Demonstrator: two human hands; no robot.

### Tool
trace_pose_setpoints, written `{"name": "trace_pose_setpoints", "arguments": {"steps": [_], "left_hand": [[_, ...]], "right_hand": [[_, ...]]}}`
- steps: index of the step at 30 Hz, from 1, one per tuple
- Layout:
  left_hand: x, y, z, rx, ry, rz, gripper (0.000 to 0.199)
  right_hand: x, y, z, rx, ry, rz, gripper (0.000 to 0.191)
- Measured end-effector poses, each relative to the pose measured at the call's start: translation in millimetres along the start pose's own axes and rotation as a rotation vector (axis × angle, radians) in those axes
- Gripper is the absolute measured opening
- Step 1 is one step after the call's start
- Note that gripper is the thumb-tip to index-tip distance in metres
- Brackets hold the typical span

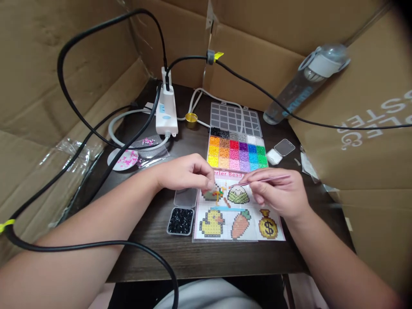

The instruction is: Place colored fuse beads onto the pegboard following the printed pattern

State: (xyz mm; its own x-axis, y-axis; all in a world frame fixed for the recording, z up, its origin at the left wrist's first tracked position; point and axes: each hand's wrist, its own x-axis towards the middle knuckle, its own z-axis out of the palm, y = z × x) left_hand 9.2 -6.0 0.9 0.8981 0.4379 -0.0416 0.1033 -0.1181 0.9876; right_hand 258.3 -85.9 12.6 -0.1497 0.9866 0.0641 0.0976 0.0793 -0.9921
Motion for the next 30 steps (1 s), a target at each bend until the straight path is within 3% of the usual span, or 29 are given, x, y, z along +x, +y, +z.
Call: {"name": "trace_pose_setpoints", "arguments": {"steps": [5, 11, 30], "left_hand": [[-0.2, -2.8, -1.6, 0.017, 0.003, -0.009, 0.014], [-1.0, -1.2, -2.7, 0.035, -0.002, -0.023, 0.015], [-0.5, 0.3, -1.9, 0.033, 0.004, -0.032, 0.014]], "right_hand": [[-3.8, 20.8, 3.6, 0.003, -0.06, 0.047, 0.008], [-2.6, 27.0, 3.4, -0.028, -0.151, 0.069, 0.009], [-2.9, 28.7, 4.4, -0.089, -0.15, 0.084, 0.008]]}}
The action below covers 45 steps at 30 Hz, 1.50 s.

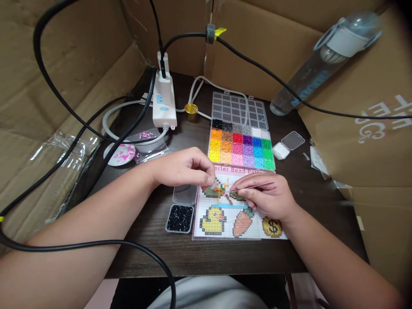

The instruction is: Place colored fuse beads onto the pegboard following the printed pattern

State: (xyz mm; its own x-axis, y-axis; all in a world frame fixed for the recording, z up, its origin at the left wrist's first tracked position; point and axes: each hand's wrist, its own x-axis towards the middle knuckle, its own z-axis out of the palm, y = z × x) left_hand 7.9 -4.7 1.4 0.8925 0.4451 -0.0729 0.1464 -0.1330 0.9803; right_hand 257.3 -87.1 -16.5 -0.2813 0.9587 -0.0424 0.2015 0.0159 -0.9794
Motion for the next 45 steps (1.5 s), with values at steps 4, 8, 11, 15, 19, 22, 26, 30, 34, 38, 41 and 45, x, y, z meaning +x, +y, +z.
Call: {"name": "trace_pose_setpoints", "arguments": {"steps": [4, 8, 11, 15, 19, 22, 26, 30, 34, 38, 41, 45], "left_hand": [[0.4, 0.5, -0.1, -0.004, 0.011, 0.001, 0.014], [0.3, -0.6, -0.2, 0.007, 0.009, -0.004, 0.015], [0.2, -1.1, -0.4, 0.022, 0.001, -0.009, 0.016], [0.4, -0.9, -0.8, 0.023, 0.0, -0.005, 0.015], [0.3, -0.8, -0.7, 0.026, 0.005, -0.003, 0.015], [0.1, -0.8, -0.7, 0.029, 0.005, -0.007, 0.015], [0.3, -0.4, -1.5, 0.038, -0.007, -0.009, 0.017], [0.3, 0.8, -3.6, 0.079, -0.007, -0.014, 0.02], [-0.1, 2.5, -6.2, 0.1, -0.012, -0.028, 0.022], [-1.0, 3.9, -8.1, 0.102, -0.012, -0.034, 0.023], [-1.2, 4.6, -8.8, 0.1, -0.017, -0.032, 0.023], [0.0, 6.0, -8.6, 0.097, -0.026, -0.039, 0.023]], "right_hand": [[0.2, 0.8, 0.4, 0.007, -0.003, -0.002, 0.01], [0.0, 0.2, 0.6, 0.017, 0.001, 0.005, 0.009], [0.5, -0.9, 0.5, 0.018, 0.007, -0.003, 0.007], [0.8, -1.6, 0.1, 0.01, 0.012, -0.003, 0.008], [0.2, -1.6, 1.0, 0.018, 0.013, 0.004, 0.008], [-0.8, -1.7, 1.2, 0.052, 0.022, 0.017, 0.008], [-0.5, -1.5, -6.6, 0.123, 0.083, 0.015, 0.01], [3.3, -4.4, -26.3, 0.275, 0.196, -0.085, 0.01], [8.2, -12.5, -45.2, 0.372, 0.331, -0.157, 0.014], [11.3, -17.8, -54.5, 0.44, 0.393, -0.163, 0.016], [12.4, -16.9, -57.9, 0.435, 0.401, -0.141, 0.013], [13.8, -13.5, -58.7, 0.439, 0.409, -0.118, 0.012]]}}
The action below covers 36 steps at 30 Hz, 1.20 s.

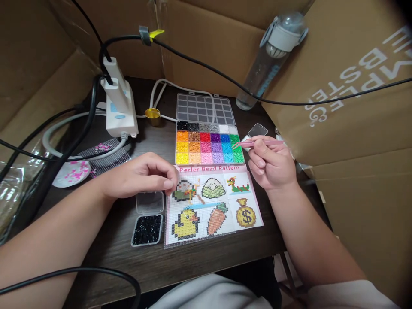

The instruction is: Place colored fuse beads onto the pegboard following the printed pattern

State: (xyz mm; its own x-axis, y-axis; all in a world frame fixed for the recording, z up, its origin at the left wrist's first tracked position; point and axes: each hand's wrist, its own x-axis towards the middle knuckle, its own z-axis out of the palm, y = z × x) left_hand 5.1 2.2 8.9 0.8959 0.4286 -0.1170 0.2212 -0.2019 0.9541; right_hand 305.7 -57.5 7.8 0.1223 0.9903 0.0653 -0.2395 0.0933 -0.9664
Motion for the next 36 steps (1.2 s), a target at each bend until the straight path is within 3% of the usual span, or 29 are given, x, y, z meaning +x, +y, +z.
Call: {"name": "trace_pose_setpoints", "arguments": {"steps": [23, 36], "left_hand": [[0.8, -0.7, 0.5, -0.02, 0.001, -0.017, 0.022], [0.4, 3.4, -2.0, 0.031, -0.064, -0.029, 0.02]], "right_hand": [[3.7, 1.4, 3.0, 0.052, 0.061, 0.073, 0.017], [4.2, -6.0, -0.6, -0.106, 0.138, 0.067, 0.021]]}}
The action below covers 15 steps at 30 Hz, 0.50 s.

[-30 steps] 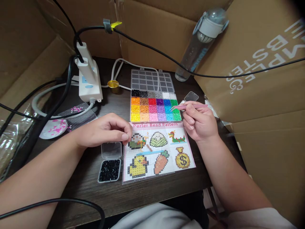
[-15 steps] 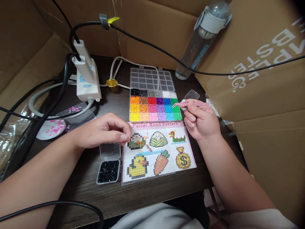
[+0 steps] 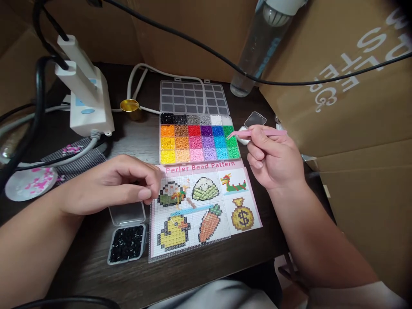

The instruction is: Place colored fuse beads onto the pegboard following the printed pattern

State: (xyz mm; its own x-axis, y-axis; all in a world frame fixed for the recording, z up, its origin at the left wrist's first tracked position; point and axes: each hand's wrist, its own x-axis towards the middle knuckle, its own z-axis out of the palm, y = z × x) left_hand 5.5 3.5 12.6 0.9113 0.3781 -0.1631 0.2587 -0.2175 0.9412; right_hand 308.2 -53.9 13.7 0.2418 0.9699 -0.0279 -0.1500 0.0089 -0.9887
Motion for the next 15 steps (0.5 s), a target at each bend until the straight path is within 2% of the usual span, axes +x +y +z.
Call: {"name": "trace_pose_setpoints", "arguments": {"steps": [9, 15], "left_hand": [[1.3, 1.0, 0.1, 0.011, 0.005, 0.009, 0.019], [0.4, 1.1, -1.1, -0.014, -0.008, -0.005, 0.016]], "right_hand": [[1.9, 1.3, -2.3, 0.051, -0.004, -0.008, 0.019], [2.5, 4.2, 0.8, -0.003, 0.019, -0.028, 0.019]]}}
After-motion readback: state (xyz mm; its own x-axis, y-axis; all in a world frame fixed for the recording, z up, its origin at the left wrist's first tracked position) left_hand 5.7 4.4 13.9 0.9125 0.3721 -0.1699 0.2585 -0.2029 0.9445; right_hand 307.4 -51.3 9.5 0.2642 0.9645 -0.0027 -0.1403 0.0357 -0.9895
